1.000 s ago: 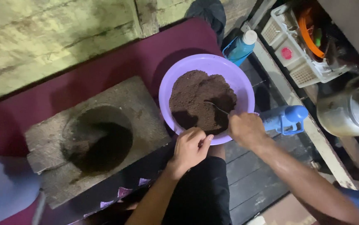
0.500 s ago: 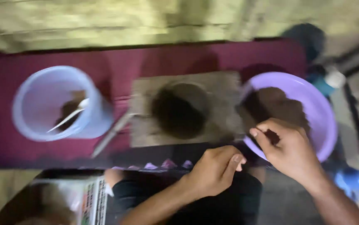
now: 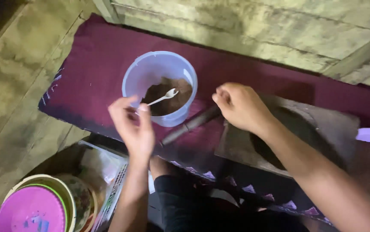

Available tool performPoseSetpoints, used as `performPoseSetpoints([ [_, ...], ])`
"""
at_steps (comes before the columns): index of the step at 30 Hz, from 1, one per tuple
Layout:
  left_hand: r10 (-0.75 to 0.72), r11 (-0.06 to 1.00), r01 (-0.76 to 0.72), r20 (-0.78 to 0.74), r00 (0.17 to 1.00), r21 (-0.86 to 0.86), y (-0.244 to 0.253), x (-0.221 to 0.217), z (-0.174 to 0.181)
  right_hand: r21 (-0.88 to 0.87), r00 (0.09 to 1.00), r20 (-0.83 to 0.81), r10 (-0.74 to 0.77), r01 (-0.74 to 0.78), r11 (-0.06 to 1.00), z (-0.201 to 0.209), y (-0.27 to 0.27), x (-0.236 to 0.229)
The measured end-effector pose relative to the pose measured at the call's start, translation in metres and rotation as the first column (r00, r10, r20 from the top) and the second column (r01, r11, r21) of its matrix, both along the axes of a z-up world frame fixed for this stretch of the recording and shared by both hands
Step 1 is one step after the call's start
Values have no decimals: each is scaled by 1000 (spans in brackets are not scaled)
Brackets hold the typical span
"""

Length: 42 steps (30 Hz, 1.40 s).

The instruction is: Transferring dark powder from bowls and containers into a stone mortar using a spoon and a pestle.

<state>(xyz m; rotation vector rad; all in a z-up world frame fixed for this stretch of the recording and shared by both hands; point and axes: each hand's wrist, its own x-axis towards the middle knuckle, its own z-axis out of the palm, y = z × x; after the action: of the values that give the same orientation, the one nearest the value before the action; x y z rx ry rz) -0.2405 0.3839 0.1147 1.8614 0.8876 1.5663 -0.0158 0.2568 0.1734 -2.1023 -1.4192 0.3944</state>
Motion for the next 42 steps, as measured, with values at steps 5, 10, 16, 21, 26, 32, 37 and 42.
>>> performPoseSetpoints([
  [5,1,950,-6,-15,1000,-313,51,-24,-76,-218,971,-225,-86,35,975,-42,88,2],
  [10,-99,844,184,191,977,-503,47,-14,-75,-190,897,-395,-200,133,973,-67,106,6],
  [16,-153,752,355,376,914,-555,36,1,-73,-246,941,-249,-231,169,955,-47,86,14],
  [21,-64,777,347,483,873,-525,24,-12,-121,-205,928,-267,-259,208,956,-34,81,7],
  [26,-318,942,104,-749,582,-319,0,-30,-162,-203,870,-391,-300,237,950,-27,86,0],
  [32,-133,964,262,-918,373,-34,2,-10,-194,-218,737,-591,-327,244,945,-26,93,-8],
  [37,-173,956,286,-922,347,-72,0,-6,-201,-163,695,-651,-306,265,950,-33,103,-20],
  [42,-429,903,227,-774,466,-365,-25,-10,-191,-152,719,-628,-299,263,953,-35,96,-19],
])
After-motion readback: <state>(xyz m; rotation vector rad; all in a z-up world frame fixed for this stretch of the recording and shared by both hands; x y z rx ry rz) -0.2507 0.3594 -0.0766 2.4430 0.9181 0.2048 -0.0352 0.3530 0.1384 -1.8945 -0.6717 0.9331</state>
